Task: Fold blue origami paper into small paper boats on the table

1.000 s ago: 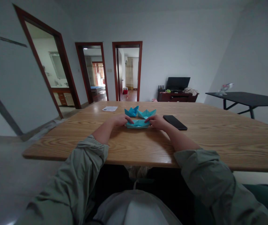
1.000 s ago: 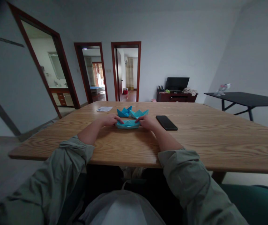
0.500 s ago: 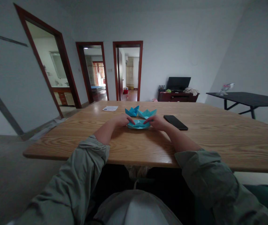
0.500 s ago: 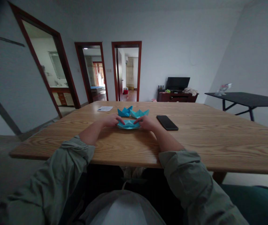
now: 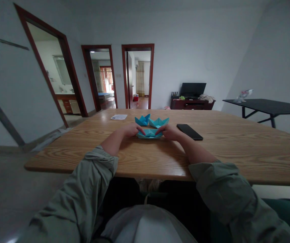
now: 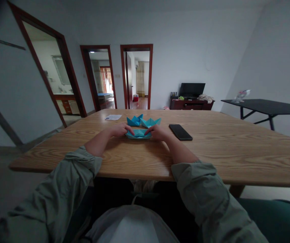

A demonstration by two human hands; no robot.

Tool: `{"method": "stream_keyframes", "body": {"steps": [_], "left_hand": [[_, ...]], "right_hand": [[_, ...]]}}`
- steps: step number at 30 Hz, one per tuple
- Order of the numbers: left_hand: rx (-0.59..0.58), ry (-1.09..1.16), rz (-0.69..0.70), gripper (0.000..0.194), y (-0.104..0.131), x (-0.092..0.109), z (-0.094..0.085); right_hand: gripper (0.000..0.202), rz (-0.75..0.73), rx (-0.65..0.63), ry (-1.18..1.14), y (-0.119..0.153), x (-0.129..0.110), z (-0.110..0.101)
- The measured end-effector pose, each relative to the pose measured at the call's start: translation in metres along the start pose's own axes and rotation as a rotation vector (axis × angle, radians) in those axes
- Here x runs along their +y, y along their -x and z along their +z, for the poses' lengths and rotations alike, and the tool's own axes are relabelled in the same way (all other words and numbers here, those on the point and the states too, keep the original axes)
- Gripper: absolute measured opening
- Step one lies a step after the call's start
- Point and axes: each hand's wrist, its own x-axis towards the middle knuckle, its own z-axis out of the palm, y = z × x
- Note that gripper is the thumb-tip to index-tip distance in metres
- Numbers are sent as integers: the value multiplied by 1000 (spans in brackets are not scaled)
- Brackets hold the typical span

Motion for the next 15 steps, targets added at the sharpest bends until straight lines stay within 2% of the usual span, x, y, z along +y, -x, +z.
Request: {"method": "stream_keyframes", "body": {"steps": [3, 5, 7, 9, 11, 15], "left_hand": [[-82, 3, 102, 44, -1, 0, -1], [-34, 48, 150, 51, -1, 0, 0], [18, 114, 101, 62, 0, -1, 1], [5, 155, -6, 68, 0, -1, 3], [-44, 152, -72, 66, 1, -1, 4], [-102, 236, -82, 56, 2, 6, 7]], "right_hand": [[30, -2, 1, 23, 4, -5, -2], [33, -7, 12, 46, 7, -8, -2], [34, -32, 30, 80, 8, -9, -3], [34, -64, 64, 106, 8, -9, -3], [34, -95, 104, 111, 7, -8, -2], [31, -149, 247, 78, 2, -5, 1]]}}
